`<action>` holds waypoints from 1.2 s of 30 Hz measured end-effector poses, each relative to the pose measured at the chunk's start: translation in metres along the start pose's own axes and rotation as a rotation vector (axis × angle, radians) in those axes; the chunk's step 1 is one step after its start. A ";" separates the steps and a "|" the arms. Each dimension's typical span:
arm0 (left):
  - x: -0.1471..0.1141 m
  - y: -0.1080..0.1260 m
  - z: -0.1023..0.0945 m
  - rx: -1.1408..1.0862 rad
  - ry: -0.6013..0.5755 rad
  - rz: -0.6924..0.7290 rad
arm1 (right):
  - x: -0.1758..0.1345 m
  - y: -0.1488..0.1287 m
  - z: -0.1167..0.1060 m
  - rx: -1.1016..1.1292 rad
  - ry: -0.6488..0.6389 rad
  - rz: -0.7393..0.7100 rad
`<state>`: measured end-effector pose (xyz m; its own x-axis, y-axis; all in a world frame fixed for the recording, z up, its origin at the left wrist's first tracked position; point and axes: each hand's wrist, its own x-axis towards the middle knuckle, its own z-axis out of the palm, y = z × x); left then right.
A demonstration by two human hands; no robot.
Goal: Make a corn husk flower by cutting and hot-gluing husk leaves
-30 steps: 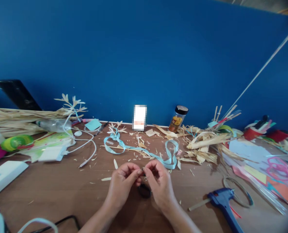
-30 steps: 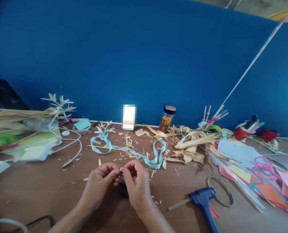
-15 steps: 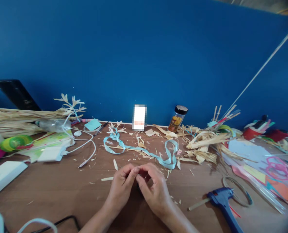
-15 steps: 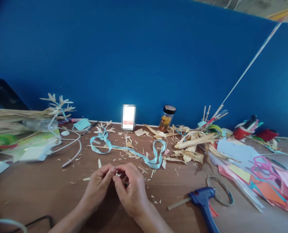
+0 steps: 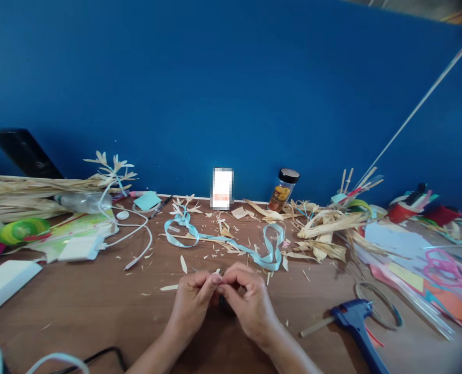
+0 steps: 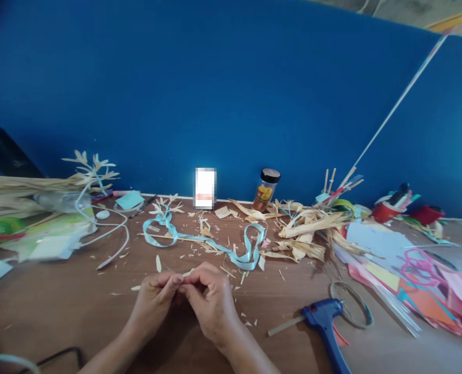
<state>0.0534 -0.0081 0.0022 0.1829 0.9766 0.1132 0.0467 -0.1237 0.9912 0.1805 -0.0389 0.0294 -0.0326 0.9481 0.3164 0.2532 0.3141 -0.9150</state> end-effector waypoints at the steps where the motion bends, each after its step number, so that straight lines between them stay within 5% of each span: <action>1: -0.001 0.000 0.001 -0.005 0.001 0.007 | 0.000 0.000 0.000 -0.016 0.006 -0.002; 9: -0.001 0.005 0.002 -0.085 0.135 -0.015 | 0.011 0.020 -0.013 0.081 0.313 0.193; 15: 0.000 0.003 0.001 -0.096 0.246 0.032 | 0.021 0.024 -0.049 -0.476 0.633 0.081; 18: -0.001 0.004 0.000 -0.027 0.291 0.090 | 0.022 0.024 -0.052 -0.524 0.706 0.030; 25: -0.002 0.011 0.001 0.133 0.070 0.261 | 0.013 0.024 -0.016 0.240 0.275 0.201; 36: -0.001 0.010 0.003 0.014 -0.024 0.238 | 0.004 0.027 0.001 0.691 0.012 0.442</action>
<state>0.0563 -0.0104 0.0118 0.2137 0.9150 0.3422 0.0131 -0.3529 0.9356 0.1860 -0.0268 0.0057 -0.0577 0.9922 -0.1104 -0.4124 -0.1244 -0.9025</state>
